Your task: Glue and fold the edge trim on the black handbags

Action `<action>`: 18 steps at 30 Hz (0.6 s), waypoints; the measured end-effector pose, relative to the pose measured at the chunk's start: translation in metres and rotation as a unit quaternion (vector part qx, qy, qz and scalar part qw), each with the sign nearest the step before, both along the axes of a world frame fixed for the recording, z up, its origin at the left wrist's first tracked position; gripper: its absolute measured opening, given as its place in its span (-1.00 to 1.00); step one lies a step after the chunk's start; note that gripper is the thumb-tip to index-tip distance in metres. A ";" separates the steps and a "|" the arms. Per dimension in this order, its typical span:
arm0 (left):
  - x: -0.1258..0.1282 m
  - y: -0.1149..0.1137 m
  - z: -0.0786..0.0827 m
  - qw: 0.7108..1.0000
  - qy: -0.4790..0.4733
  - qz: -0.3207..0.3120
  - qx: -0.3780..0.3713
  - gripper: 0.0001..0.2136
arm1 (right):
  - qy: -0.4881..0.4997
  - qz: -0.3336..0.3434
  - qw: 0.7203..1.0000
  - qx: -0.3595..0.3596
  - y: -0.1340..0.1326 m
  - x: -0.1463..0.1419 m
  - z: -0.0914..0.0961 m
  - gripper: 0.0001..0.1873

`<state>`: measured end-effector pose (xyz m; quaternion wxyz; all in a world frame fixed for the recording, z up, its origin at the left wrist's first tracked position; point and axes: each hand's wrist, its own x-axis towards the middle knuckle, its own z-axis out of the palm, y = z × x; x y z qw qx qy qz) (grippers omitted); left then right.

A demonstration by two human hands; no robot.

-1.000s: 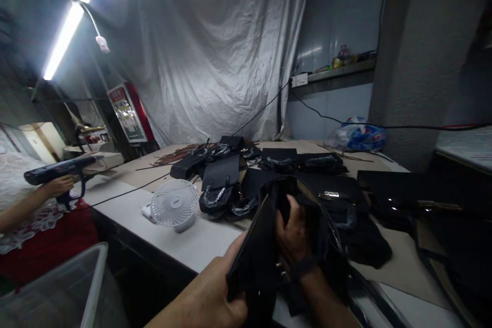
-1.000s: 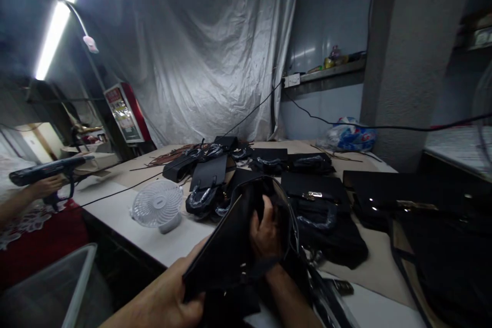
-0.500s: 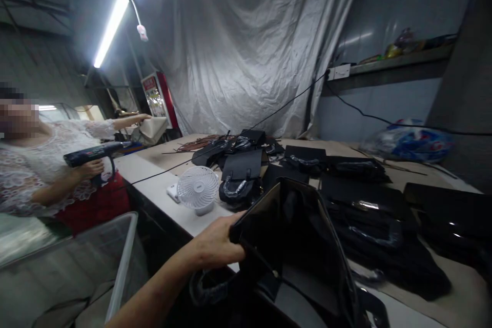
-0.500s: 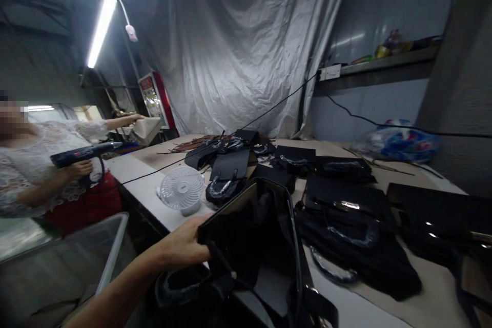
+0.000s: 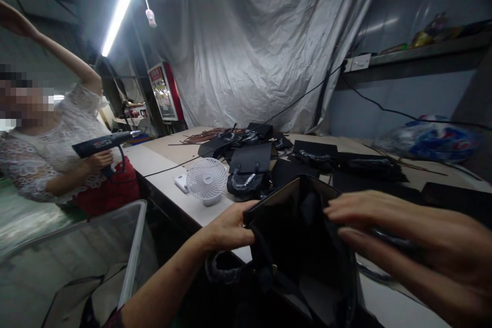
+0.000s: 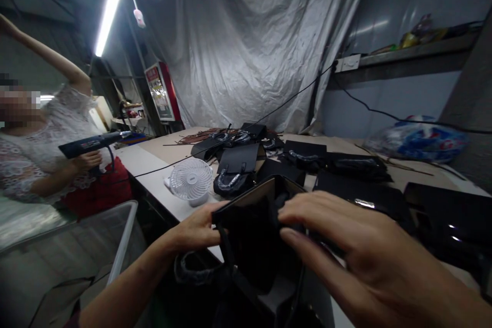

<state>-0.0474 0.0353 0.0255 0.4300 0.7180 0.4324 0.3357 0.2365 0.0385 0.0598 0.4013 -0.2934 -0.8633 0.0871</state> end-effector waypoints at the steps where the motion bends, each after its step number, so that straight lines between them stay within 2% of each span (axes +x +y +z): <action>1: 0.000 0.000 0.001 1.000 0.000 -0.006 0.019 -0.68 | -0.032 0.027 0.999 -0.007 0.007 -0.003 0.008 -0.75; 3: 0.000 -0.001 0.001 0.999 0.005 -0.018 0.051 -0.58 | -0.098 0.035 0.994 -0.030 0.023 -0.019 0.016 -0.82; 6: -0.002 0.000 0.000 0.997 0.012 -0.028 0.065 -0.47 | -0.182 0.012 0.982 -0.045 0.038 -0.049 0.015 -0.86; 9: -0.006 0.001 -0.003 0.997 0.003 -0.039 0.071 -0.35 | -0.235 -0.018 0.971 -0.044 0.042 -0.069 0.012 -0.86; 12: -0.010 0.001 -0.005 0.996 0.003 -0.053 0.070 -0.23 | -0.274 -0.025 0.961 -0.032 0.042 -0.077 0.012 -0.82; 18: -0.007 -0.006 -0.005 0.998 -0.052 0.003 0.039 -0.45 | -0.285 -0.021 0.958 -0.035 0.045 -0.080 0.010 -0.73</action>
